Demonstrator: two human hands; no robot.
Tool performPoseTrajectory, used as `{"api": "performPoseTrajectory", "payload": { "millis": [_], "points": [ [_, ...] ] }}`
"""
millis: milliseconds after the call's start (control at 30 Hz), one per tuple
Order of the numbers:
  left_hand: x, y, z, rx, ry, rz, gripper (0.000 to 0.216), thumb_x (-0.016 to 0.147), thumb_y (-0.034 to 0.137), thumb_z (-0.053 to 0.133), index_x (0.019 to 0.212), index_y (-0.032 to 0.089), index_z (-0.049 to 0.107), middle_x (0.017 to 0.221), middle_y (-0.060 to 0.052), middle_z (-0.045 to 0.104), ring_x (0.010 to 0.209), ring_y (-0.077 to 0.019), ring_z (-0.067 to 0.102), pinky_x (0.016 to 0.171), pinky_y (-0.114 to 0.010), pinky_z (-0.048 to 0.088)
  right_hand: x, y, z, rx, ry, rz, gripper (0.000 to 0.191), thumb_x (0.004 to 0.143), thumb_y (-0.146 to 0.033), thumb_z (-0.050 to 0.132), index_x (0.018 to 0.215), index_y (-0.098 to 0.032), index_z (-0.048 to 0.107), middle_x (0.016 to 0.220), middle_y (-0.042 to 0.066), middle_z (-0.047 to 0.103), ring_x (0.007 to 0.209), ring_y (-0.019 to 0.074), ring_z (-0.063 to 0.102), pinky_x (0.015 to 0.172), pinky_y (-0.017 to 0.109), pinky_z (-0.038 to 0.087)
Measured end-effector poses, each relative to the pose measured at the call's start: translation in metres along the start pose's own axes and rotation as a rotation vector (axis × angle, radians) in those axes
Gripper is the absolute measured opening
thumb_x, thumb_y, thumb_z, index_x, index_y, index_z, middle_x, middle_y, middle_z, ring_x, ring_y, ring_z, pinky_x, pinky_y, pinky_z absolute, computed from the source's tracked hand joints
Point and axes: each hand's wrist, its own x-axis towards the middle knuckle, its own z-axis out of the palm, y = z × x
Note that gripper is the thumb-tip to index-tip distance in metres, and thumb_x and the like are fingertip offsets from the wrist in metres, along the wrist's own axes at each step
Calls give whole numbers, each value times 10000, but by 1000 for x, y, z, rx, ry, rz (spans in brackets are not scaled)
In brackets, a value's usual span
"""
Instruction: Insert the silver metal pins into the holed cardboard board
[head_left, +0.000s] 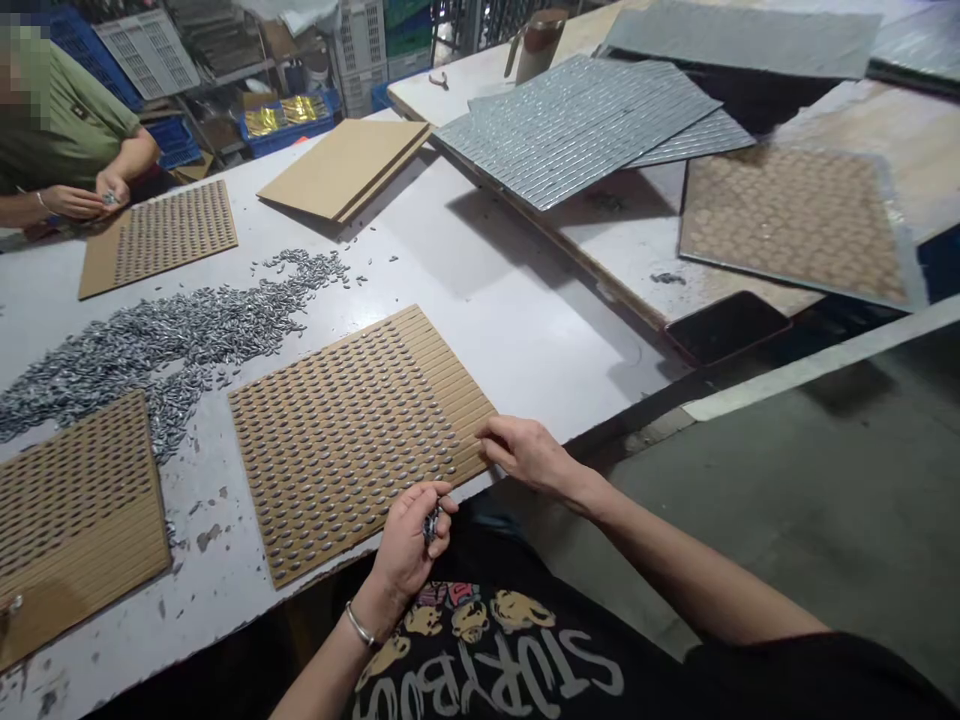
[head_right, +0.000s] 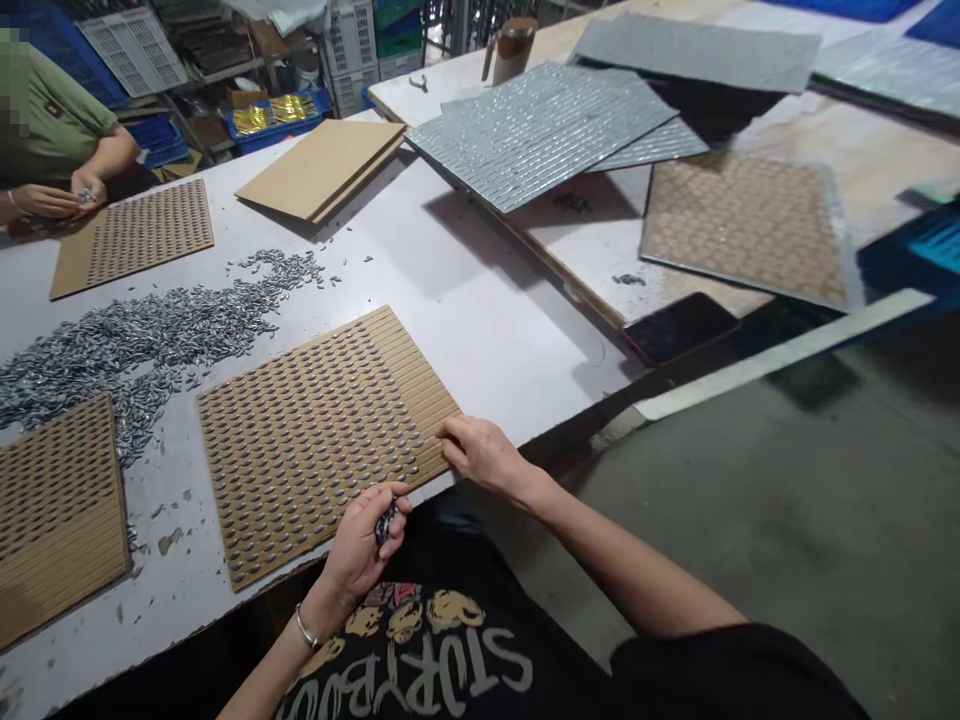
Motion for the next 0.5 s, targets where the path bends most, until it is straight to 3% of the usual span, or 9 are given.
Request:
{"api": "performPoseTrajectory", "payload": {
  "millis": [100,200,333,500],
  "points": [
    [2,-1,0,-15,-8,-8,309,750,324,696,967,150,560,810,-53,642,505,-51,438,360,-137,245,-5,-3,13,233,54,121,170,797,-156,497,815,-194,662,681,-10,648,599,135,567,575,236,425],
    [4,-1,1,-2,-7,-19,308,738,300,697,958,165,530,876,-72,669,511,-51,452,364,-137,254,-6,-8,28,318,72,145,161,798,-184,522,824,-196,680,734,2,687,653,145,609,624,248,461],
    [5,0,3,9,16,-30,334,725,316,720,943,172,512,857,-59,672,508,-47,451,368,-134,257,-3,-10,36,260,105,67,146,815,-187,532,820,-198,677,830,39,696,786,173,635,735,286,481],
    [6,1,1,12,3,-14,291,764,311,697,931,176,500,824,-46,667,503,-50,451,365,-133,254,2,-9,33,165,54,91,142,793,-152,517,817,-188,652,790,34,676,723,166,610,687,275,457]
  ]
}}
